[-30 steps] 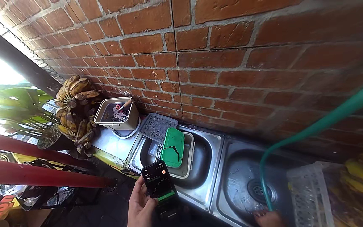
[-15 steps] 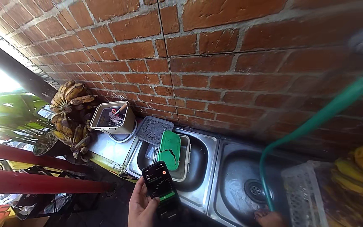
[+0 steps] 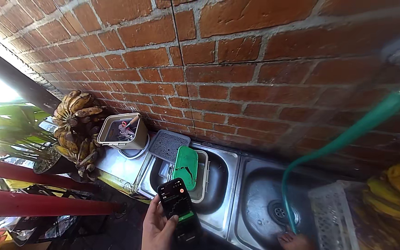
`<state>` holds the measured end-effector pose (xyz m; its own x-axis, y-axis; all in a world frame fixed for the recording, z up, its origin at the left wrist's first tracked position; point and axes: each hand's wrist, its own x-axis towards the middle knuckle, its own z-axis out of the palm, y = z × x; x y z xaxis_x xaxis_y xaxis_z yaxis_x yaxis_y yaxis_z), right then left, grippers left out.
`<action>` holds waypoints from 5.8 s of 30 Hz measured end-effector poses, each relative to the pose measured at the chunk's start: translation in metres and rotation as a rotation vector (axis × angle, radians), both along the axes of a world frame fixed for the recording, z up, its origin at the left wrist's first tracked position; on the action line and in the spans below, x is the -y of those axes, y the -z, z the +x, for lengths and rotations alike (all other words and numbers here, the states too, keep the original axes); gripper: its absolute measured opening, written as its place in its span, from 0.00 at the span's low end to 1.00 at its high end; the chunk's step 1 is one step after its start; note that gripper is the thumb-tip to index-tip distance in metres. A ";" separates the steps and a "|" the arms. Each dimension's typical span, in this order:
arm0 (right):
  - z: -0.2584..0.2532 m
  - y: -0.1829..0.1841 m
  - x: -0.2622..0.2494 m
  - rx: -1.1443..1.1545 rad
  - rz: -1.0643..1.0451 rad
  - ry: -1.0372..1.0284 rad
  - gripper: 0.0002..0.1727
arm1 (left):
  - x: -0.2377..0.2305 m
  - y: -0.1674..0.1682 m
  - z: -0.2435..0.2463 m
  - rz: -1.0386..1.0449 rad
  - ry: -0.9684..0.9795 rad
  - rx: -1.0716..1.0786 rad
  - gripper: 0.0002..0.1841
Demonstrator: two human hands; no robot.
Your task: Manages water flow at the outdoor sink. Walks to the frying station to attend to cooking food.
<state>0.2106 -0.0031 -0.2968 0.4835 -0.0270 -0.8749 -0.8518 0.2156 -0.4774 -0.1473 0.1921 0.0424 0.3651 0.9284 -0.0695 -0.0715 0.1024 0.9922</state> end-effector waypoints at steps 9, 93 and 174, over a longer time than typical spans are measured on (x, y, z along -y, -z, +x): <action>-0.001 -0.001 -0.005 -0.013 -0.001 -0.029 0.24 | -0.003 0.002 0.001 -0.003 -0.006 0.010 0.36; 0.087 -0.439 -0.118 2.077 -0.186 -0.368 0.24 | 0.003 0.029 0.051 -0.566 -0.173 0.064 0.27; 0.101 -0.458 -0.156 1.692 0.162 -0.462 0.15 | 0.056 0.035 0.093 -0.491 0.375 0.229 0.20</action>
<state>0.3119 0.1529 0.1608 0.7233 0.3905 0.5695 0.5110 0.2520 -0.8218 -0.0539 0.1357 0.0072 0.7133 0.6159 -0.3346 -0.1466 0.5979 0.7881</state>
